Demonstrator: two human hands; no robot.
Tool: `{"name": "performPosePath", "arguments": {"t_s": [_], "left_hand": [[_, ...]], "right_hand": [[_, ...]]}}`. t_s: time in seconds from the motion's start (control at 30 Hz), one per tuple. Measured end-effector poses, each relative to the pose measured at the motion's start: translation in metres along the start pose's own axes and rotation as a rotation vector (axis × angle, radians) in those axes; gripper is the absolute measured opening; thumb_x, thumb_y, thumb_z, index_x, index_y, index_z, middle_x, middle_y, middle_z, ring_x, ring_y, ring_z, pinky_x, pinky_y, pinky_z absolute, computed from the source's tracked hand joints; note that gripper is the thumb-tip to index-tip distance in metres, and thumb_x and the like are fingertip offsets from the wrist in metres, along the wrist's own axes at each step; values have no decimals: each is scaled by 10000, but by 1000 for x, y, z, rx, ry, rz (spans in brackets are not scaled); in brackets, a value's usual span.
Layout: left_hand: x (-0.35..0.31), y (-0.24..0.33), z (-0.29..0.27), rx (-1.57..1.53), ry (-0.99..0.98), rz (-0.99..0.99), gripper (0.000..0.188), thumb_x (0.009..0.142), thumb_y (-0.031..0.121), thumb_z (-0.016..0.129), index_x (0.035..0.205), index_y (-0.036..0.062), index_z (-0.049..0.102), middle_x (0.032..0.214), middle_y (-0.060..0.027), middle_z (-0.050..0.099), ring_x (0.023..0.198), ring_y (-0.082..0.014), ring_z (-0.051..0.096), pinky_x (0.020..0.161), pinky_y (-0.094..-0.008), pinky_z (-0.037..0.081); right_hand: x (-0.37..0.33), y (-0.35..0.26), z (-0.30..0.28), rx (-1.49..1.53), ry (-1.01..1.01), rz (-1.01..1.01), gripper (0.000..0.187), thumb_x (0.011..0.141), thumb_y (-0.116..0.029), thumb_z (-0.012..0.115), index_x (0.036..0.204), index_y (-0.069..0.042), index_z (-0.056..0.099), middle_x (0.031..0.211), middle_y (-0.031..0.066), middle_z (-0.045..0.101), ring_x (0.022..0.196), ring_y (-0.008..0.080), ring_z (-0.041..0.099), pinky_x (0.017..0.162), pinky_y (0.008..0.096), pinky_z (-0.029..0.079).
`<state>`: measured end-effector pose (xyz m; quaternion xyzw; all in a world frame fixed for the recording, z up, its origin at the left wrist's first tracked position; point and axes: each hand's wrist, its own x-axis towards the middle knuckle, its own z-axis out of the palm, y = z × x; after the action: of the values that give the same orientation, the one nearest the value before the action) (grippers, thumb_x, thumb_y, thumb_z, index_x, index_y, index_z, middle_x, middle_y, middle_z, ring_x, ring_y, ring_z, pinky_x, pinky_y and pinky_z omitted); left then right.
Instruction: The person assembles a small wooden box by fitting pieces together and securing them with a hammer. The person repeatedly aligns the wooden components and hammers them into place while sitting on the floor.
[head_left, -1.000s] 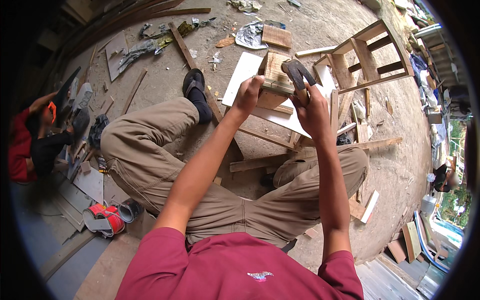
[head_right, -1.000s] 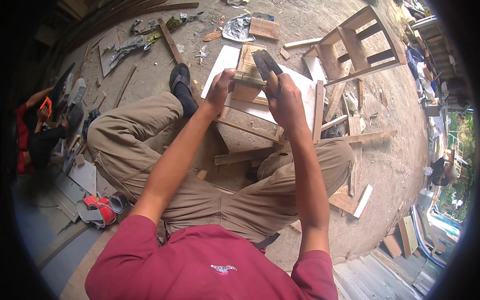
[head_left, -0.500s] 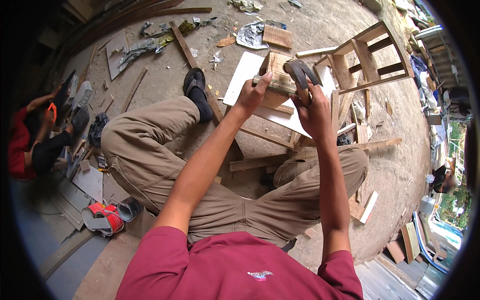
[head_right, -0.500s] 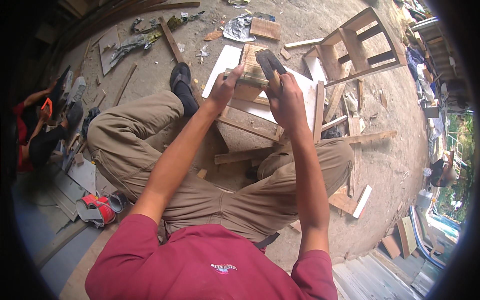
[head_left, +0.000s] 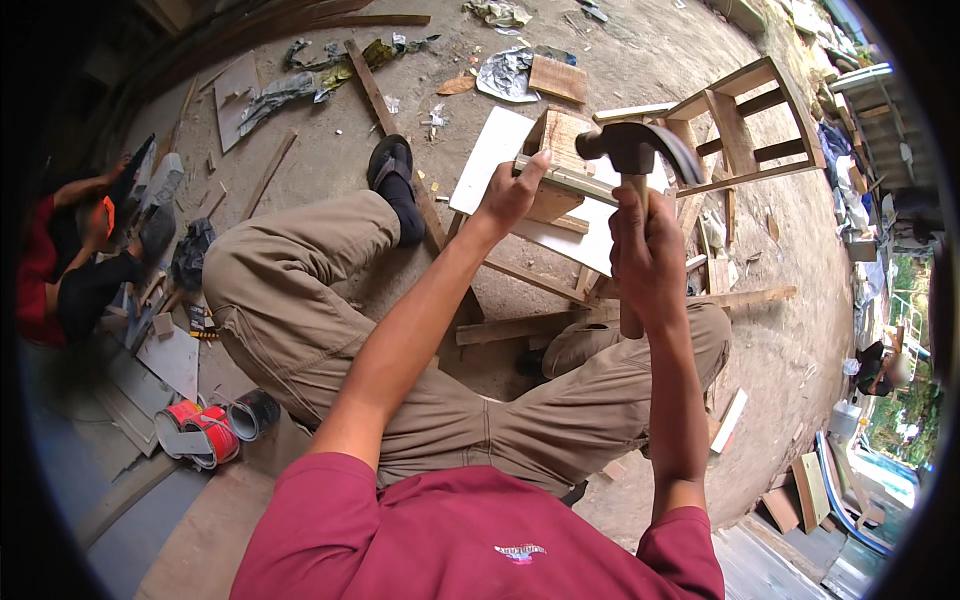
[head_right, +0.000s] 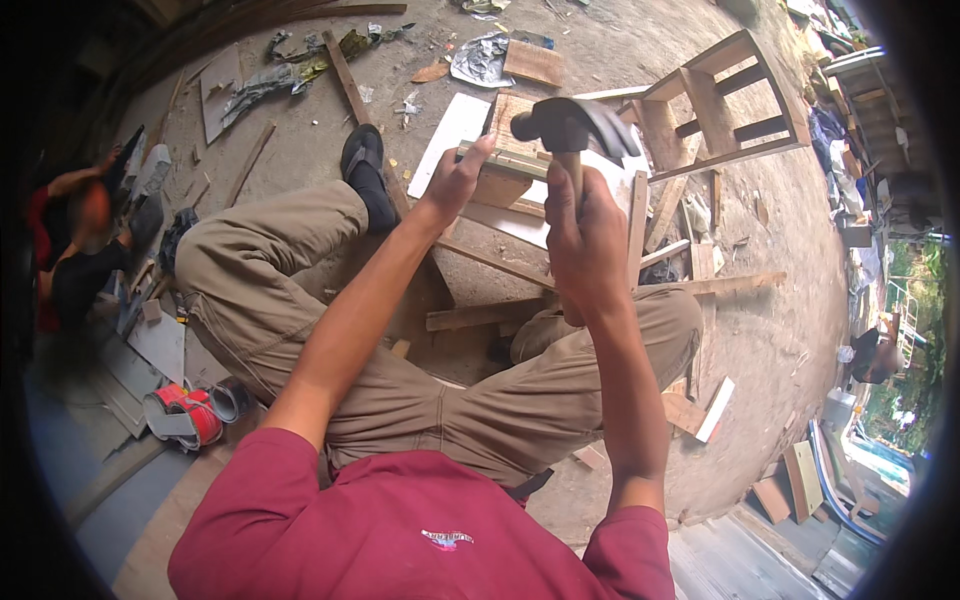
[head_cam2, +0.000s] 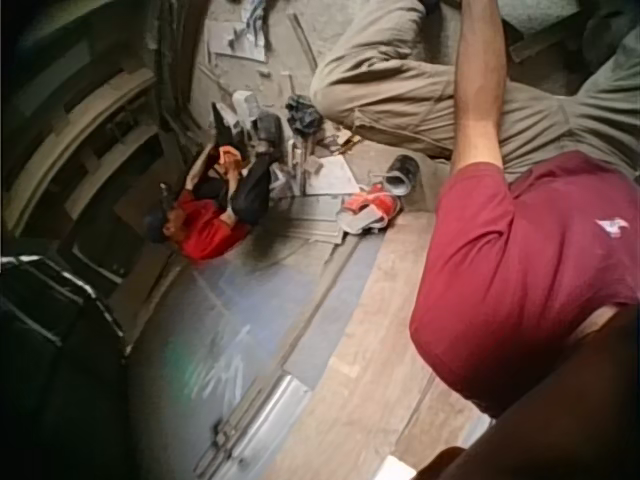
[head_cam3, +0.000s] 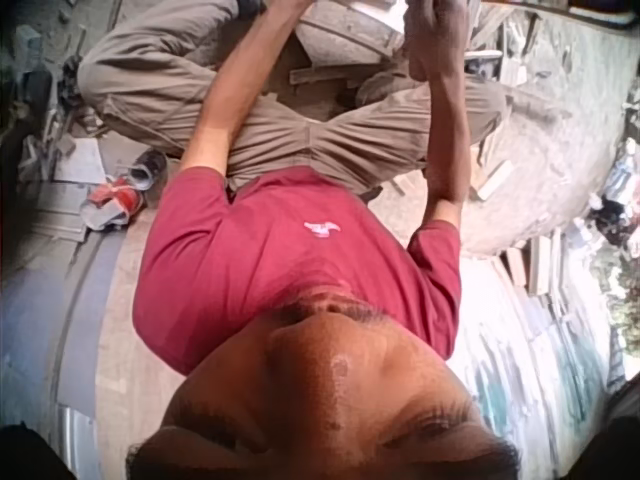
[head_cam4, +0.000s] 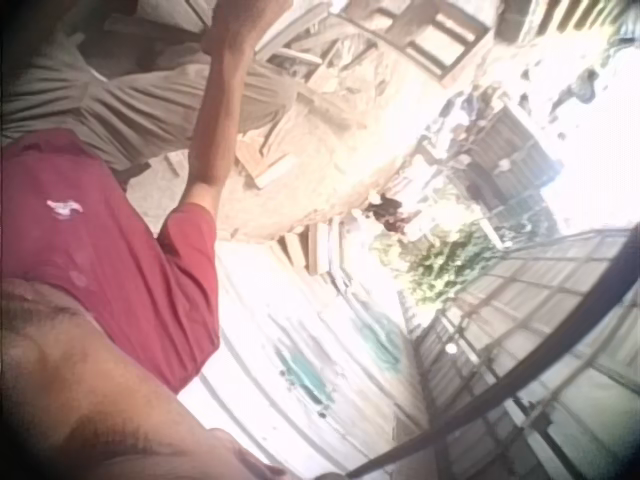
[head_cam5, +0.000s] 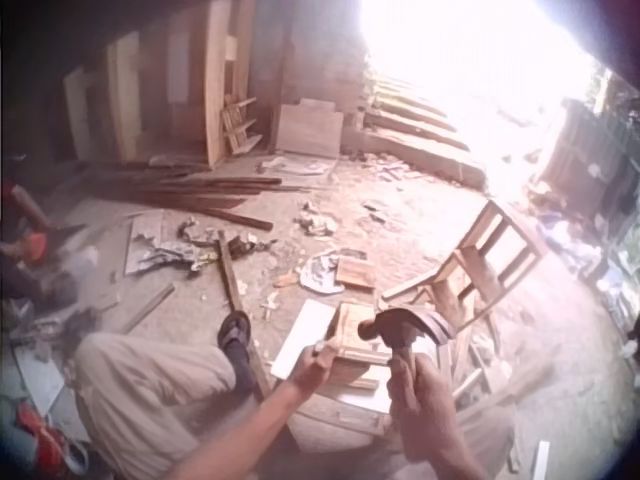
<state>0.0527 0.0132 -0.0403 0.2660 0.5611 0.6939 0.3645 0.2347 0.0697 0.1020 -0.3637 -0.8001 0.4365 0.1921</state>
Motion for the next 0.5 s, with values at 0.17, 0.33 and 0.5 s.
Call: {"name": "performPosePath", "arguments": {"t_s": [0.17, 0.33, 0.5], "left_hand": [[-10, 17, 11, -31, 55, -32, 477, 994, 426, 573, 1051, -37, 673, 937, -89, 656, 897, -154, 582, 795, -317, 476], [-7, 12, 3, 43, 16, -4, 518, 990, 473, 577, 1123, -15, 689, 969, -44, 650, 881, -117, 571, 796, -274, 459], [-3, 3, 1, 92, 60, -36, 511, 992, 484, 567, 1085, 0, 701, 897, -18, 635, 805, -100, 539, 731, -270, 439]], "right_hand": [[-8, -16, 6, -33, 67, -71, 394, 1086, -352, 491, 1047, 32, 573, 672, 158, 622, 587, 289, 615, 550, 402, 454], [-2, -27, 1, -205, -51, -49, 359, 1076, -295, 509, 1049, 57, 572, 740, 296, 643, 678, 473, 643, 602, 491, 463], [-7, -20, 6, -144, -2, -69, 352, 1078, -294, 508, 1065, 51, 580, 742, 289, 654, 693, 444, 680, 601, 487, 472]]}}
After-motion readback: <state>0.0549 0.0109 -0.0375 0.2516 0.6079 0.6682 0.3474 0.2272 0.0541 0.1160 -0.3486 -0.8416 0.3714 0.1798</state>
